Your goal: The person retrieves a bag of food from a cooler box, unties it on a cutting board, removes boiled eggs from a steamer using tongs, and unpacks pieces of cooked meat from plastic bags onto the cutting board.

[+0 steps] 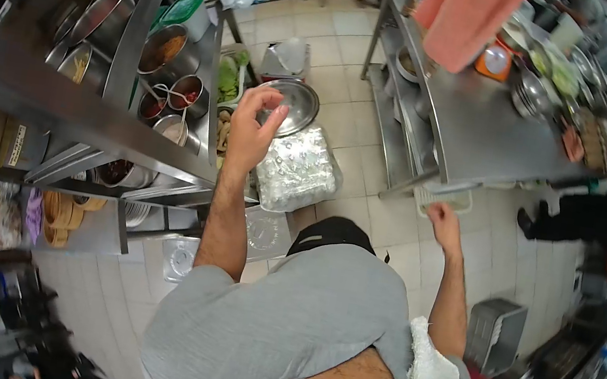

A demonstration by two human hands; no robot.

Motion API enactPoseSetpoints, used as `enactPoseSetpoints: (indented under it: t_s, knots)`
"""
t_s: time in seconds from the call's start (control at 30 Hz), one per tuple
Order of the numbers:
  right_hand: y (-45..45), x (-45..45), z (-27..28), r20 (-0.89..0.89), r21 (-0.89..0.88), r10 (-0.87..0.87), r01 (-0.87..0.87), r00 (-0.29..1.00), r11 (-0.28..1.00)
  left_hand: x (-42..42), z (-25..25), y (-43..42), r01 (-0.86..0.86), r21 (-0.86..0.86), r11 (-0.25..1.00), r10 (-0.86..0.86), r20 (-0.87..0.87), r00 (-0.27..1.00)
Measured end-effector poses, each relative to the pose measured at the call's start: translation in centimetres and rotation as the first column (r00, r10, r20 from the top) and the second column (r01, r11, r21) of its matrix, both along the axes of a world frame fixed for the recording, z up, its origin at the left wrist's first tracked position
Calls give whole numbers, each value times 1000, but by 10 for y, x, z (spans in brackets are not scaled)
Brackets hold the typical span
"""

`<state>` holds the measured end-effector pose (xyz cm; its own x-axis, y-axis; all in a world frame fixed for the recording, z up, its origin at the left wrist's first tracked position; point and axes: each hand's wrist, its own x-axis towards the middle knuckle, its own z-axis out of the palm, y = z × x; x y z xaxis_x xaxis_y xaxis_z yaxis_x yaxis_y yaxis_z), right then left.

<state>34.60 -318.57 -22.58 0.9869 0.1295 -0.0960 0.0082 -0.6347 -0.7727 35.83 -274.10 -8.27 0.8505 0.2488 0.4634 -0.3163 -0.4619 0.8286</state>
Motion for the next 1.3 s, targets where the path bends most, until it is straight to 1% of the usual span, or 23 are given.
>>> enactPoseSetpoints:
  t_s: [0.07,0.1,0.13,0.17,0.23,0.3,0.37,0.43,0.47,0.53,0.63,0.67,0.77,0.8,0.93,1.0,1.07,1.1,1.13,1.2,1.23,1.27,1.3]
  knots:
    - [53,93,54,55,87,136,-141,989,986,28,10,1,-59,29,998,59,-2,998]
    - [74,128,69,73,132,183,-191,980,973,46,15,0,-49,-23,999,50,24,998]
    - [94,156,83,80,141,212,-222,974,965,68,18,0,-80,-13,997,80,29,996]
    - [112,183,94,103,180,246,-261,964,948,91,20,0,-55,-9,998,55,59,997]
    - [139,231,96,129,214,292,-314,948,925,143,23,-3,-19,-61,998,24,78,997]
    - [153,272,90,161,229,354,-384,921,894,209,14,1,17,-45,999,-11,122,992]
    - [161,314,83,130,210,391,-410,911,887,281,10,-1,62,-50,997,-55,136,989]
    - [171,356,77,99,234,364,-377,926,896,364,9,-1,114,-79,990,-100,159,982]
    - [175,380,62,3,319,334,-317,943,893,405,4,-1,130,-94,987,-113,168,979]
    - [201,415,75,4,387,287,-266,958,883,482,8,-3,198,-183,963,-171,156,973]
    - [234,467,92,40,461,291,-276,956,843,579,37,-1,244,-206,948,-205,194,960]
    - [241,486,95,50,466,298,-286,953,837,609,45,2,231,-217,948,-178,239,955]
    - [260,535,99,-110,651,136,-31,985,758,706,58,29,171,-333,927,-51,340,939]
    - [262,550,98,-112,655,145,-37,983,754,739,63,43,138,-390,910,16,367,930]
    - [261,612,87,-169,652,-18,126,985,747,887,72,133,-86,-500,862,320,405,857]
    - [274,653,81,-168,646,-31,133,985,752,958,75,193,-93,-610,787,419,417,807]
    - [304,715,92,-102,621,-5,68,995,781,997,83,258,-197,-706,681,580,355,733]
    - [326,748,100,-36,595,10,14,999,804,1015,74,303,-309,-679,666,642,310,701]
    - [345,780,110,-54,573,85,-38,995,818,1015,69,340,-370,-691,621,702,281,654]
    - [388,838,122,27,534,64,-69,998,843,996,57,410,-435,-823,366,886,167,432]
    - [402,863,121,8,610,110,-92,994,787,981,45,447,-451,-855,257,945,125,303]
    - [411,887,115,-39,749,182,-92,982,657,963,28,487,-482,-852,203,970,108,218]
    - [425,911,113,-32,669,221,-144,975,729,945,6,525,-594,-804,22,999,-6,45]
